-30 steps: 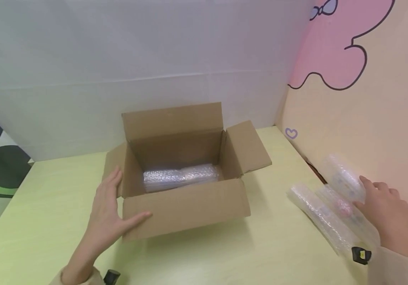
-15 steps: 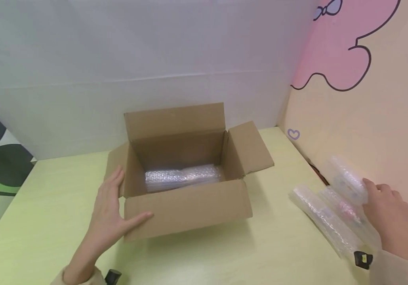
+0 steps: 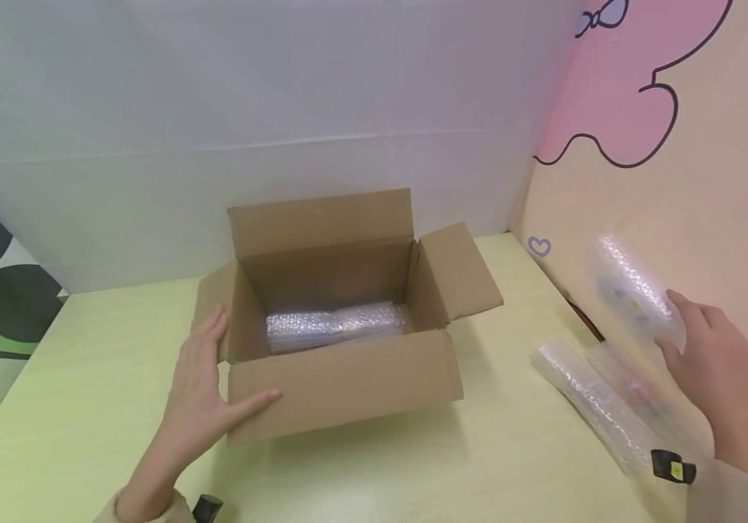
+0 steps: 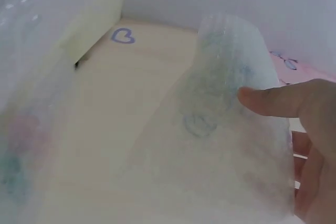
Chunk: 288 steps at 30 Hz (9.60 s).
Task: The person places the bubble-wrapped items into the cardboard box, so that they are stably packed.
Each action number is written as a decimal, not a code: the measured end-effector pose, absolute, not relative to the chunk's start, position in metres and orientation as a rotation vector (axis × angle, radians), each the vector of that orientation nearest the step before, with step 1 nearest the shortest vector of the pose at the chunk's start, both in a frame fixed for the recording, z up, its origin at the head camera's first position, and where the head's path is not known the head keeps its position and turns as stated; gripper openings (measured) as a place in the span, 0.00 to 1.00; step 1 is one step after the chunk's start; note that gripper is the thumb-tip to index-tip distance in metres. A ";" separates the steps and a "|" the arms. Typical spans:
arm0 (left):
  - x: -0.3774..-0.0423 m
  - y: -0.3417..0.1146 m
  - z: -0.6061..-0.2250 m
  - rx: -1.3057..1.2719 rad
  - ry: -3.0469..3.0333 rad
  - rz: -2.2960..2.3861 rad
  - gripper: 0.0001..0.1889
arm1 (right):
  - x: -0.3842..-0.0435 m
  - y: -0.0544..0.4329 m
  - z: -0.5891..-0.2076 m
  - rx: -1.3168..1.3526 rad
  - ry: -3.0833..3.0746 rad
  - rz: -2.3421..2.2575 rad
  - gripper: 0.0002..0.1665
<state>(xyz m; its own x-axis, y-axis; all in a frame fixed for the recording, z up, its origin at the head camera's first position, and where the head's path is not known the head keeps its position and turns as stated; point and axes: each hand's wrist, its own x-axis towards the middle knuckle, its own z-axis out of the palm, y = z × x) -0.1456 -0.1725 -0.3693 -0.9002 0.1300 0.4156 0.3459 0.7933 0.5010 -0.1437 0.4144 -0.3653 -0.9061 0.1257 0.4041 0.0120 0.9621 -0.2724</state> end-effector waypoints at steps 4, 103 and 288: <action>-0.145 -0.173 -0.370 -0.360 -2.620 -0.830 0.65 | -0.153 0.396 -0.339 0.036 -2.557 0.368 0.38; -0.142 -0.164 -0.370 -0.380 -2.590 -0.796 0.63 | -0.309 0.058 -0.292 1.488 -3.032 -0.629 0.31; -0.151 -0.175 -0.379 -0.342 -2.612 -0.794 0.63 | -0.274 0.058 -0.274 1.666 -2.933 -0.371 0.39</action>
